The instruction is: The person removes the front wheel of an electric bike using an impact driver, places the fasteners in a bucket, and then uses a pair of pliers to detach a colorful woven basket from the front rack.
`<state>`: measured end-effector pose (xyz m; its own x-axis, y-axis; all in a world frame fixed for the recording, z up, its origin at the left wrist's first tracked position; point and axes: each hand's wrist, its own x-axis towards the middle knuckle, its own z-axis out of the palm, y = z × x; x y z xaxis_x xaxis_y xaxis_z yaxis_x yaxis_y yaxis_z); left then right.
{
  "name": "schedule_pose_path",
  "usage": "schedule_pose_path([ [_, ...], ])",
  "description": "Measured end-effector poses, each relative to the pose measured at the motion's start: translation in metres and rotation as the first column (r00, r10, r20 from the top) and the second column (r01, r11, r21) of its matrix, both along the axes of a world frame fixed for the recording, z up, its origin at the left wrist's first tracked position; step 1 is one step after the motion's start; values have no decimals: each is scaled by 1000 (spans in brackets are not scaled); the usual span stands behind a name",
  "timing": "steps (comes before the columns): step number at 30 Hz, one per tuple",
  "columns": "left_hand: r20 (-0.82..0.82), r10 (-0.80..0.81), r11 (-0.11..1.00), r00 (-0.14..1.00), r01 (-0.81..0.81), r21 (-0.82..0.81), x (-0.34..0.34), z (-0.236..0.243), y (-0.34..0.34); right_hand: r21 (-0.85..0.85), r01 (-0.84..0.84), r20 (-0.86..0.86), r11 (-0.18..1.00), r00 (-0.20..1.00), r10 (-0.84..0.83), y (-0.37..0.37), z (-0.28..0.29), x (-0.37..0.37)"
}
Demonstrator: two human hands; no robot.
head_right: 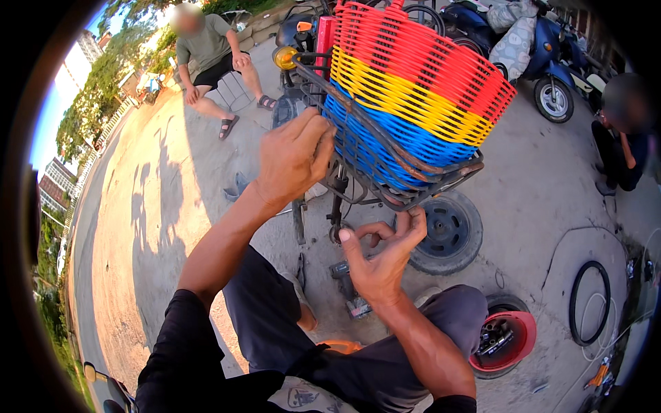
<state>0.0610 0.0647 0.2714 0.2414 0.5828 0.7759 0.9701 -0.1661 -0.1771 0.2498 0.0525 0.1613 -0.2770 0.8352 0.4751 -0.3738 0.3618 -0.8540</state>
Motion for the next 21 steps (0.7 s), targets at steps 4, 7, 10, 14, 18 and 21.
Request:
schedule_pose_path([
  [4, 381, -67, 996, 922, 39, 81, -21, 10, -12, -15, 14, 6, 1000, 1000, -14, 1, -2, -2],
  [7, 418, -83, 992, 905, 114, -50, 15, 23, -18, 7, -5, -10, 1000, 1000, 5, -2, -1, -5],
  [10, 390, -119, 993, 913, 99, 71, 29, 15, 4, 62, 14, 2, 998, 1000, -14, -2, -2, -5],
  [14, 295, -70, 988, 953, 25, 153, 41, 5, 14, -2, 69, -11, 998, 998, -69, 2, 0, -2],
  [18, 132, -104, 986, 986, 85, 140, 13, 10, 22, -19, 124, 6, 992, 992, -123, 13, -7, 5],
  [21, 130, -81, 988, 988, 62, 140, 4, 20, 10, 10, 50, 7, 999, 999, -50, 4, -2, 0],
])
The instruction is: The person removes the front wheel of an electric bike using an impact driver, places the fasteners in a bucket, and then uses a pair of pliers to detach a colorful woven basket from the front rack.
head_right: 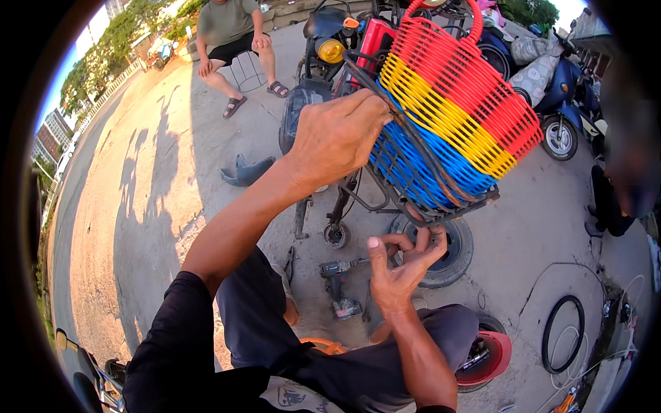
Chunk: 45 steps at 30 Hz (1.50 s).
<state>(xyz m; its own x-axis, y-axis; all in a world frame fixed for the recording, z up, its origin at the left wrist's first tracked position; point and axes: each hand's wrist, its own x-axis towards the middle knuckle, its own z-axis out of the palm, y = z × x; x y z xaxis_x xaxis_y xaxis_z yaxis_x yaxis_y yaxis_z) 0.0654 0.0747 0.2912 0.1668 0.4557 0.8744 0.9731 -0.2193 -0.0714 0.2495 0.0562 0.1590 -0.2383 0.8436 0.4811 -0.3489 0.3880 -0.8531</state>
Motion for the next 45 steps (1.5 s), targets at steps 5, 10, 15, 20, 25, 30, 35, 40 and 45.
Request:
schedule_pose_path([
  [5, 236, 6, 1000, 972, -13, 28, 33, -17, -3, -2, -20, -19, 1000, 1000, 20, -2, 4, 2],
  [10, -46, 40, 995, 998, -44, -91, -2, 16, 2, -21, -33, 11, 999, 999, 34, 1, 4, 8],
  [15, 37, 123, 989, 992, -120, -82, 31, 6, -16, 6, -31, 11, 1000, 999, 31, -2, 4, 4],
  [20, -185, 77, 993, 980, -93, -76, -2, 23, -11, 58, -28, 44, 998, 999, 26, -3, 3, 7],
  [25, -148, 86, 993, 985, -97, -64, 19, -1, -19, 64, -33, 56, 997, 998, 30, -2, -1, 5],
  [30, -407, 1, 987, 913, -67, -147, -20, 32, -6, 67, -39, 64, 997, 997, 35, -1, 5, 7],
  [35, 42, 63, 994, 997, -59, -96, 25, -13, -18, 116, -26, 92, 993, 996, 16, 2, 1, 10],
  [40, -148, -66, 987, 987, 43, -156, -11, 1, -7, 19, -1, 49, 1000, 999, 1, 5, 1, 10],
  [45, -142, -37, 997, 989, 26, -79, -9, -6, -7, 44, -36, 57, 998, 998, 34, 4, 5, 14],
])
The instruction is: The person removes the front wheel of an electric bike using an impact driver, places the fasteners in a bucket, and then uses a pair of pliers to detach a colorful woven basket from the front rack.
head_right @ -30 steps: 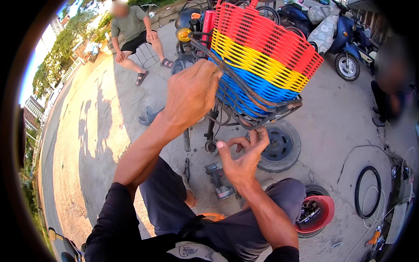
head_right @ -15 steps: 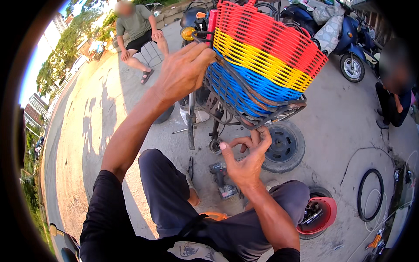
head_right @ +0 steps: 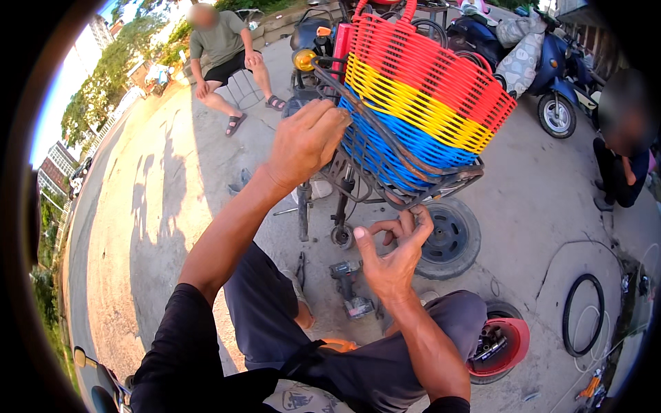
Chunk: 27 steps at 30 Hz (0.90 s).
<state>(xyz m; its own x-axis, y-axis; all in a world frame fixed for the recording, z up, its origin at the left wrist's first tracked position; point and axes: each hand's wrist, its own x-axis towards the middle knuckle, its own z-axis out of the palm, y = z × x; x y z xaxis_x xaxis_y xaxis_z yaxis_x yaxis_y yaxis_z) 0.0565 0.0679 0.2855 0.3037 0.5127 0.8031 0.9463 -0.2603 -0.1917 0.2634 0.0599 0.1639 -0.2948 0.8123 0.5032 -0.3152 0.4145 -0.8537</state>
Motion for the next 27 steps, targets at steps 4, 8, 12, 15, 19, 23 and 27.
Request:
schedule_pose_path([
  [4, 216, -95, 995, 972, 90, 34, 20, -15, 3, -16, 22, -5, 1000, 1000, -22, -2, 0, -4],
  [8, 992, 42, 852, 115, 515, -96, 40, -7, 1, -28, 22, -12, 999, 1000, -23, 1, -2, -3],
  [12, 815, 323, 668, -481, 726, 164, 15, 10, 2, -22, 6, 12, 1000, 1000, -6, 1, 0, 1],
  [15, 984, 177, 832, 35, 528, -168, 22, 14, -9, -21, -8, 0, 1000, 1000, 8, -2, 1, -2],
  [19, 320, 103, 995, 942, -93, -46, 31, 2, -19, -49, 8, -55, 999, 998, -11, -2, -1, -6],
  [23, 18, 135, 982, 991, -136, 128, 16, -6, -1, -28, 51, -7, 998, 999, -51, 0, 0, -5],
  [27, -153, 164, 974, 975, -135, 181, 8, -7, 4, -32, 39, -1, 999, 999, -40, -2, 0, -5],
])
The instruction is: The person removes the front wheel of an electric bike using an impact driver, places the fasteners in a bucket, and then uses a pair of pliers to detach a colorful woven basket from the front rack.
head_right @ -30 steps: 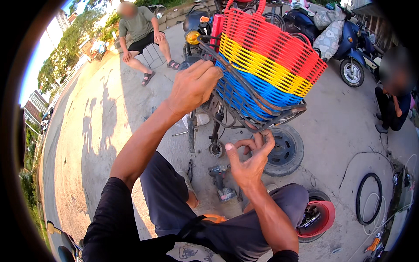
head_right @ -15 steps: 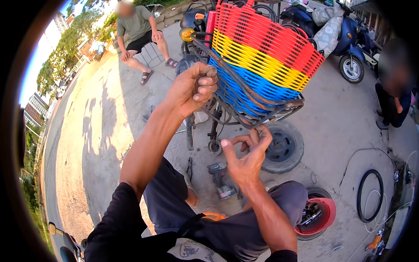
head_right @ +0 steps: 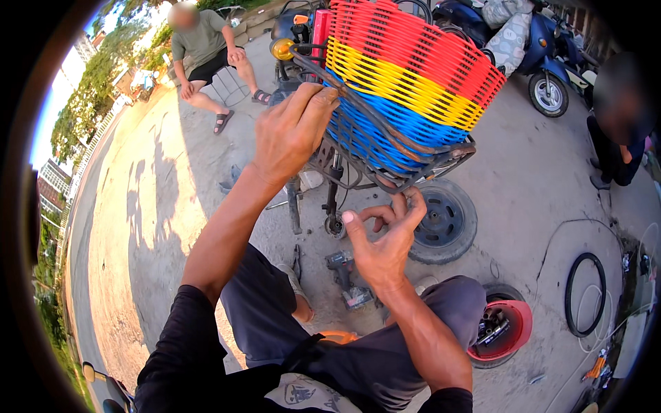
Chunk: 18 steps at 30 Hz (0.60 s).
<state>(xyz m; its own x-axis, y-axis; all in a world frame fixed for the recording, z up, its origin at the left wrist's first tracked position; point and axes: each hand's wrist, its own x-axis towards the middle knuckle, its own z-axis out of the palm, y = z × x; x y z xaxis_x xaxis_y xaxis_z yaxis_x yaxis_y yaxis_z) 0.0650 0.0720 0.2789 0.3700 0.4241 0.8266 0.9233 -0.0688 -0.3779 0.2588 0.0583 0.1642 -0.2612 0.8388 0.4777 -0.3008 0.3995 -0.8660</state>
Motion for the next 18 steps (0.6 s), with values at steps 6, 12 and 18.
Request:
schedule_pose_path([
  [6, 213, -41, 996, 976, 56, -63, 9, 3, 5, 5, 4, -6, 1000, 1000, -4, -1, 1, -2],
  [12, 853, -131, 899, 505, 423, -112, 21, 6, 2, -23, -11, -14, 1000, 1000, 10, 3, 0, 2],
  [18, 958, 116, 715, -262, 692, 103, 17, 18, -15, -5, -39, -5, 999, 999, 39, -3, 0, 0],
])
